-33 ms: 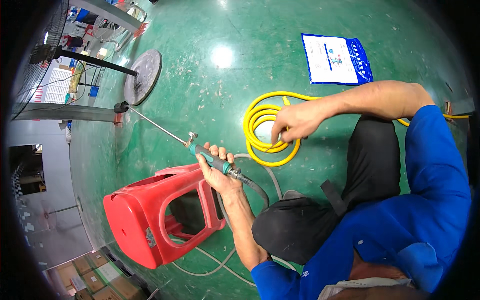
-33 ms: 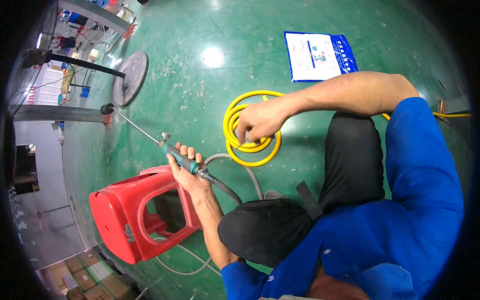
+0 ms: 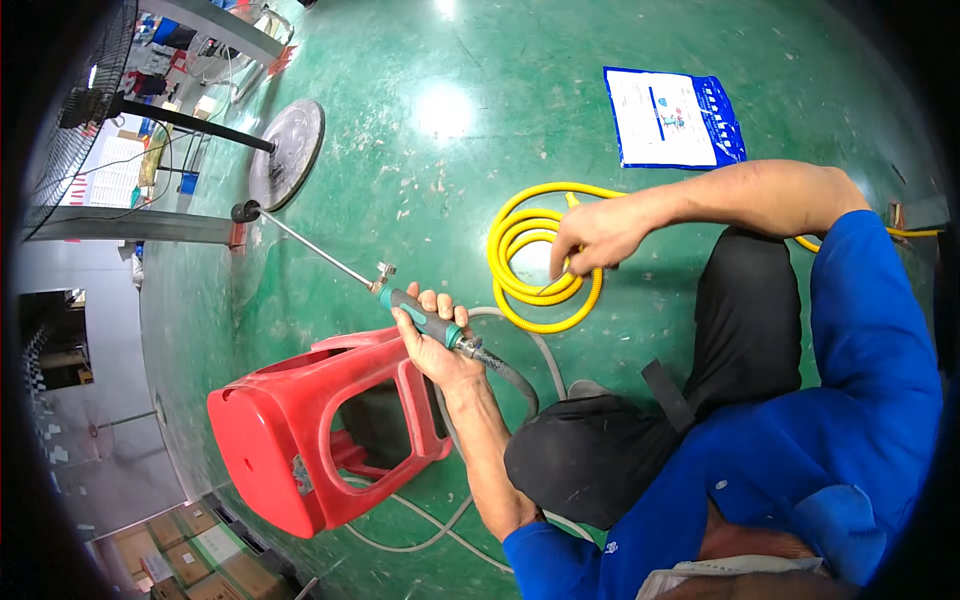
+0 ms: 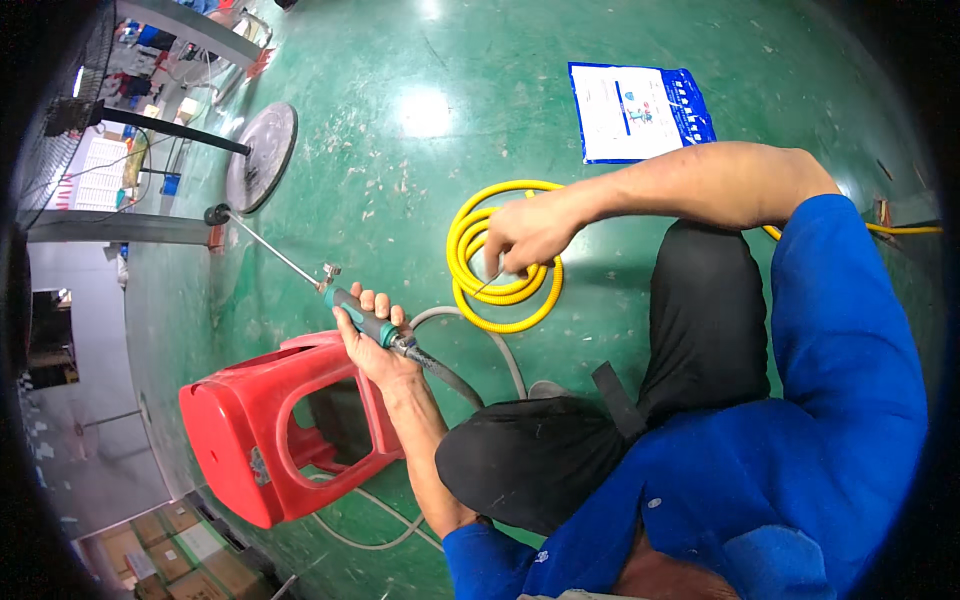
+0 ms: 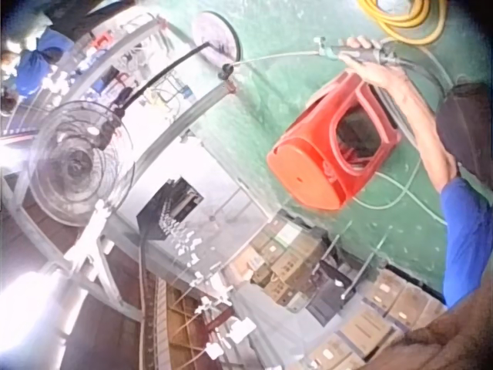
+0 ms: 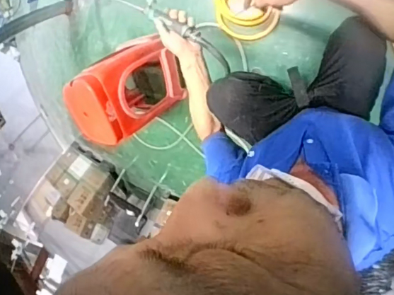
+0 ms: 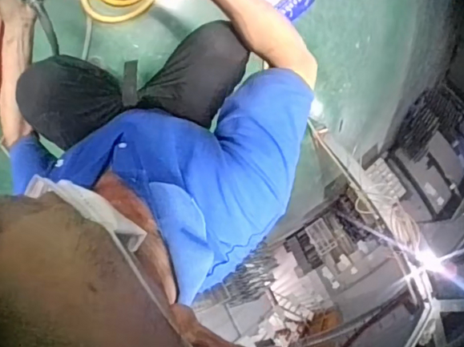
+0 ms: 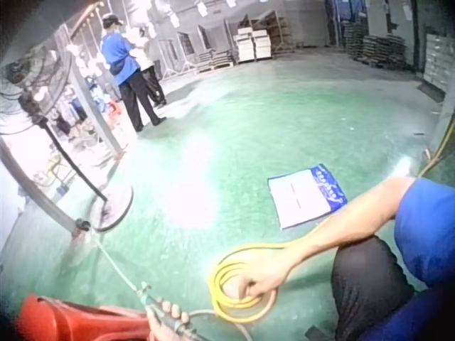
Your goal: Assembling and finishing a hose with a metal fitting using a utility knife and a file.
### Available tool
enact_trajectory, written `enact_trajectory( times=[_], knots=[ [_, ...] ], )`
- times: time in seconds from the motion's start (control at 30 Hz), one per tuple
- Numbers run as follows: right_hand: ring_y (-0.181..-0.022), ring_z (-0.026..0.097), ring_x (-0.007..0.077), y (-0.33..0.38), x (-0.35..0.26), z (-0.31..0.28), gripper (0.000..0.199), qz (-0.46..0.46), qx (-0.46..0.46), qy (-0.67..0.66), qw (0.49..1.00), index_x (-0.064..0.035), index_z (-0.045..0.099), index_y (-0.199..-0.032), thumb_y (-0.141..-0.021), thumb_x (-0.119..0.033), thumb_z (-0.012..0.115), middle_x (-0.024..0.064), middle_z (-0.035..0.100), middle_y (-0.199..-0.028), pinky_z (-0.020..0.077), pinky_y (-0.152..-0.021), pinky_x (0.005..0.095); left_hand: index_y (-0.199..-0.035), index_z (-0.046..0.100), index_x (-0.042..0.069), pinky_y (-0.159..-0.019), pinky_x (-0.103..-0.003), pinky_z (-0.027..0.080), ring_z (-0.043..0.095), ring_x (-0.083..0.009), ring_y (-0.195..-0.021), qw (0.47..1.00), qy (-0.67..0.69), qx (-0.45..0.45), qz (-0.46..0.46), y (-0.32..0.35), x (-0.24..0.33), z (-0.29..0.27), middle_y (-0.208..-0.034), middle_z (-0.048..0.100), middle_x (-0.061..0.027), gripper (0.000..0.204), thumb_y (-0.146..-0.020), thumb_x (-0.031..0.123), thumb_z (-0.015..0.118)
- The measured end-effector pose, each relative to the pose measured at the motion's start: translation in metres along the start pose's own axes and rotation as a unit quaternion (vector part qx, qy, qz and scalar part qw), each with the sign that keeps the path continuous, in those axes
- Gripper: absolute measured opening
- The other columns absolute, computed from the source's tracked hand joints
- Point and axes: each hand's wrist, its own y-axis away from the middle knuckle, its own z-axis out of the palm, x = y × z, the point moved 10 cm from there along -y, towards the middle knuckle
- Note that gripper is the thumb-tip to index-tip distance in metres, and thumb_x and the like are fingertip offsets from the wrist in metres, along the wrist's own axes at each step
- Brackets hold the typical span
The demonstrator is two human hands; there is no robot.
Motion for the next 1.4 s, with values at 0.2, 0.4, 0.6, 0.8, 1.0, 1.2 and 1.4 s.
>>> enact_trajectory(
  times=[0.2,0.4,0.6,0.8,1.0,1.2,1.4],
  knots=[
    [-0.068,0.066,0.0176,0.017,0.130,0.028,0.038,0.112,-0.026,-0.073,0.991,-0.0021,0.067,-0.118,-0.084,-0.013,0.056,0.0073,0.071,-0.083,0.0539,-0.065,0.0317,-0.130,0.047,-0.002,-0.049,-0.026,0.044,0.045,-0.0142,-0.066,0.992,0.097,-0.071,-0.042,-0.003,-0.004,0.009,-0.080,0.045,-0.0035,0.057,-0.100,0.046,0.049],
    [-0.079,0.069,0.0253,0.032,0.213,0.068,0.029,0.127,0.078,0.028,0.988,-0.0026,0.069,-0.108,-0.084,-0.014,0.057,0.0104,0.073,-0.087,0.0535,-0.074,0.0375,-0.129,0.047,-0.004,-0.046,-0.025,0.041,0.043,-0.0125,-0.062,0.967,0.171,-0.160,-0.097,-0.002,-0.012,0.026,-0.076,0.043,-0.0027,0.062,-0.097,0.048,0.053],
    [-0.082,0.068,0.0310,0.034,0.247,0.089,0.025,0.152,0.102,0.004,0.983,-0.0015,0.070,-0.103,-0.082,-0.012,0.060,0.0162,0.071,-0.088,0.0530,-0.075,0.0418,-0.128,0.045,-0.004,-0.042,-0.025,0.037,0.042,-0.0121,-0.057,0.942,0.259,-0.162,-0.136,0.001,-0.015,0.038,-0.071,0.041,-0.0027,0.059,-0.100,0.048,0.047],
    [-0.082,0.068,0.0320,0.034,0.261,0.089,0.027,0.174,0.100,0.033,0.979,-0.0017,0.070,-0.106,-0.083,-0.013,0.061,0.0182,0.071,-0.092,0.0533,-0.075,0.0422,-0.125,0.046,-0.006,-0.041,-0.024,0.036,0.040,-0.0110,-0.055,0.922,0.318,-0.157,-0.158,0.004,-0.017,0.040,-0.070,0.041,-0.0025,0.057,-0.102,0.046,0.044],
    [-0.067,0.066,0.0213,0.037,0.256,0.084,0.031,0.234,0.079,-0.070,0.966,-0.0030,0.070,-0.111,-0.083,-0.014,0.063,0.0127,0.072,-0.088,0.0522,-0.061,0.0350,-0.113,0.051,-0.001,-0.044,-0.026,0.039,0.044,-0.0137,-0.059,0.974,0.151,-0.109,-0.132,-0.001,-0.025,0.036,-0.069,0.041,-0.0029,0.048,-0.102,0.045,0.043],
    [-0.053,0.056,0.0101,0.034,0.159,0.037,0.035,0.150,0.068,-0.188,0.968,-0.0012,0.068,-0.117,-0.087,-0.018,0.065,0.0054,0.069,-0.080,0.0453,-0.051,0.0267,-0.105,0.054,0.006,-0.048,-0.024,0.043,0.047,-0.0126,-0.065,0.999,0.019,-0.019,-0.047,-0.009,-0.028,0.021,-0.079,0.050,-0.0034,0.030,-0.099,0.035,0.055],
    [-0.059,0.059,0.0119,0.040,0.035,-0.015,0.036,0.052,0.051,-0.087,0.994,0.0004,0.067,-0.116,-0.092,-0.025,0.059,0.0072,0.069,-0.079,0.0455,-0.054,0.0295,-0.096,0.052,0.010,-0.046,-0.022,0.038,0.040,-0.0092,-0.057,0.997,-0.072,0.033,-0.005,-0.018,-0.016,-0.004,-0.071,0.043,0.0008,0.023,-0.097,0.031,0.061]
  ],
)
